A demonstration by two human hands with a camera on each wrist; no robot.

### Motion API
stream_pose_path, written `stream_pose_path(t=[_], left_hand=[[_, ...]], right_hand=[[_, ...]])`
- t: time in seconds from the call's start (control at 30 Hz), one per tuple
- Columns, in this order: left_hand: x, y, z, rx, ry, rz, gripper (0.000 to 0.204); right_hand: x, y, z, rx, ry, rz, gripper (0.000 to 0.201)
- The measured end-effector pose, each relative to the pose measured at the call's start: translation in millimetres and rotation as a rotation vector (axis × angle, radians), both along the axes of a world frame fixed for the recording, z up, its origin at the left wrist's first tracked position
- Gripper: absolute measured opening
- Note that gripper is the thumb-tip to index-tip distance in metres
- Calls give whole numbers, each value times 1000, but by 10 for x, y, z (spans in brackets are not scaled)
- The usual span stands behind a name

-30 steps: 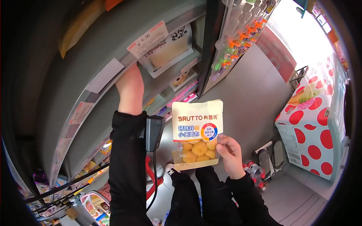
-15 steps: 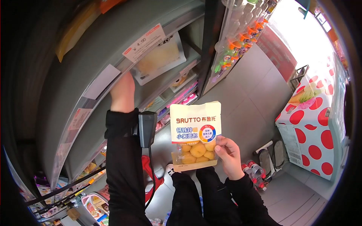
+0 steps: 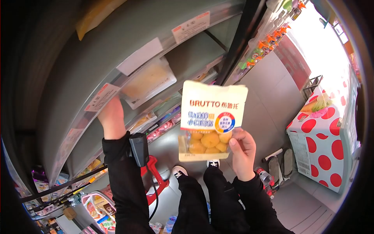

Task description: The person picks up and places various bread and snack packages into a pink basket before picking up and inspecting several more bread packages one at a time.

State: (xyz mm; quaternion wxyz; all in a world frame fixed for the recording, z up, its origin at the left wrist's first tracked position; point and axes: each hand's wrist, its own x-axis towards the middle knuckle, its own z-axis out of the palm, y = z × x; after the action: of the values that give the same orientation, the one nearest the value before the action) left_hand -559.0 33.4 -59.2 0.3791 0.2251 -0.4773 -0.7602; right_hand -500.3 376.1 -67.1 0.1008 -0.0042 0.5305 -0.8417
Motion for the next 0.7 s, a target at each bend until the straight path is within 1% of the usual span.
stream_pose_path(t=[0.03, 0.1, 0.13, 0.17, 0.2, 0.23, 0.27, 0.3, 0.33, 0.37, 0.43, 0.47, 0.53, 0.57, 0.63, 0.7], left_hand=[[79, -110, 2, 2, 4, 5, 27], [239, -225, 46, 10, 111, -50, 27], [326, -225, 11, -567, -411, 22, 26], [405, -341, -87, -565, -410, 30, 26], [493, -549, -264, -378, -161, -42, 25], [569, -674, -356, -190, 88, -111, 26], [607, -609, -236, -189, 90, -103, 26], [618, -446, -11, -105, 83, -53, 27], [646, -365, 118, -21, 78, -3, 29], [718, -423, 99, -19, 82, 5, 29], [870, -600, -2, -39, 285, -314, 31], [894, -658, -71, -41, 290, -304, 31], [932, -753, -179, -312, -169, 66, 33], [955, -754, -155, -310, -167, 77, 33], [998, -711, -104, 145, 459, -529, 36], [1008, -737, -165, 111, 437, -486, 37]], right_hand=[[-48, -74, 64, 2, 4, 5, 4], [-161, -213, 182, 93, 34, -150, 4], [-225, -232, 192, 101, 25, -120, 3], [-307, -277, 204, 101, 29, -113, 3], [-400, -339, 216, 113, 79, -117, 3], [-489, -400, 223, 125, 130, -120, 4], [-577, -436, 205, 176, 171, -103, 4], [-672, -466, 198, 177, 175, -96, 4], [-767, -503, 197, 206, 211, -65, 4], [-867, -544, 198, 234, 248, -35, 4], [-1082, -643, 219, 237, 290, -6, 5], [-1193, -703, 234, 205, 331, -6, 6], [-1399, -829, 277, 139, 396, -10, 7], [-1504, -875, 272, 138, 400, -1, 7], [-1690, -922, 237, 189, 459, -1, 8], [-1781, -963, 254, 209, 426, 9, 8]])
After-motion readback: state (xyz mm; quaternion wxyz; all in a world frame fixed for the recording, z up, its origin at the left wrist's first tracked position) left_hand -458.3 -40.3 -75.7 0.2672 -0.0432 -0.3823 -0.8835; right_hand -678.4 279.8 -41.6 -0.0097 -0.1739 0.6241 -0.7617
